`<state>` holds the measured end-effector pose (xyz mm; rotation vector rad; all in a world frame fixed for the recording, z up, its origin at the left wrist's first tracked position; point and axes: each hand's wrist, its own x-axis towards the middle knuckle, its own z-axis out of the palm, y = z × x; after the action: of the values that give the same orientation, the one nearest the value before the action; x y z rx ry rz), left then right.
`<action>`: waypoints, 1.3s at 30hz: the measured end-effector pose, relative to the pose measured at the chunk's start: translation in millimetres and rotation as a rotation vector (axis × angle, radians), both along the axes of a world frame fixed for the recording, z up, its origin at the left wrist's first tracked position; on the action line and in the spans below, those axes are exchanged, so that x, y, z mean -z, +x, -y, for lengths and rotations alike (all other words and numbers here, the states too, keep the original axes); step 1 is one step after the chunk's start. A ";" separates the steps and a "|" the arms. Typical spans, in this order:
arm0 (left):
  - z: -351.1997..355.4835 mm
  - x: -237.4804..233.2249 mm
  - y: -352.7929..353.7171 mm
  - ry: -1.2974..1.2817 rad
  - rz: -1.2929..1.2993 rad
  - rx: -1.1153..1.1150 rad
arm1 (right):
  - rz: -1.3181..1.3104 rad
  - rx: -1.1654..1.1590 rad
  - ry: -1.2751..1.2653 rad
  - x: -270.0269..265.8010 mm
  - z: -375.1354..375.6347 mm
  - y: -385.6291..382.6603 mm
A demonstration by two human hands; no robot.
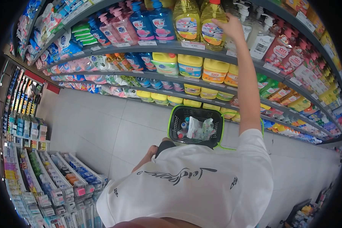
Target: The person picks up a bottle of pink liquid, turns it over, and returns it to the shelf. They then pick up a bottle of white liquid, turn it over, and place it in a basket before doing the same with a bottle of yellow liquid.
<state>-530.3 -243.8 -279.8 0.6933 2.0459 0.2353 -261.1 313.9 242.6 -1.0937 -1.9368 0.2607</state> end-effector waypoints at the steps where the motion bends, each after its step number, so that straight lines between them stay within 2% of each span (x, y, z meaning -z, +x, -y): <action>1: 1.7 -2.1 1.0 -0.011 0.006 0.004 | -0.039 -0.045 -0.040 -3.2 4.9 2.6; 6: 12.3 4.7 1.9 0.021 0.010 -0.035 | -0.049 -0.144 -0.112 -12.4 11.5 3.4; 9: 11.4 12.4 0.2 0.027 0.003 -0.024 | -0.009 -0.084 -0.062 -15.4 34.9 1.1; 11: 9.4 15.5 -0.5 0.020 -0.005 -0.022 | 0.009 0.026 0.095 -11.1 45.7 -4.3; 14: 10.6 25.8 -3.3 -0.004 0.009 -0.029 | 0.021 -0.002 0.144 10.8 27.0 -12.0; 15: 12.2 42.7 -7.8 0.003 -0.003 0.043 | -0.030 -0.089 -0.004 1.8 43.9 -13.3; 16: 13.4 51.2 -11.3 0.009 -0.014 0.114 | -0.035 -0.087 -0.005 3.1 51.6 -16.7; 17: 12.9 46.6 -9.6 0.010 -0.019 0.115 | -0.043 -0.173 -0.006 4.9 56.4 -20.3; 19: 10.3 30.8 -0.3 0.038 0.021 -0.079 | -0.054 -0.264 -0.002 13.0 56.2 -25.5; 21: 10.5 24.6 2.1 0.039 0.017 -0.085 | -0.067 -0.252 0.174 22.0 58.3 -31.8; 24: 12.3 13.3 6.1 0.036 0.015 -0.086 | -0.019 -0.287 0.033 15.4 73.8 -27.5; 26: 15.9 15.1 5.9 0.036 0.018 -0.087 | -0.032 -0.322 0.078 18.2 75.2 -28.7; 28: 21.9 34.1 1.0 0.114 -0.092 0.038 | -0.039 -0.360 0.125 22.3 75.1 -27.2; 31: 16.6 -7.7 11.4 0.043 -0.044 0.000 | -0.067 -0.386 0.106 16.2 73.8 -23.9; 34: 21.5 7.1 9.3 0.015 -0.032 -0.081 | -0.202 -0.375 0.081 -12.5 95.7 -14.7; 37: 17.8 6.1 3.5 -0.003 0.001 -0.053 | -0.540 -0.567 -0.065 -19.2 112.4 -3.7; 38: 11.9 2.3 1.1 -0.009 0.004 -0.054 | -0.538 -0.566 -0.072 -18.3 122.6 -4.4; 39: 5.7 -4.9 0.3 0.017 0.002 -0.022 | -0.761 -0.700 -0.211 -17.2 138.1 -7.5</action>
<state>-530.0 -249.6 -274.9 0.6816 2.0525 0.2665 -268.6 175.8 259.8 -0.2935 -1.5201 1.1078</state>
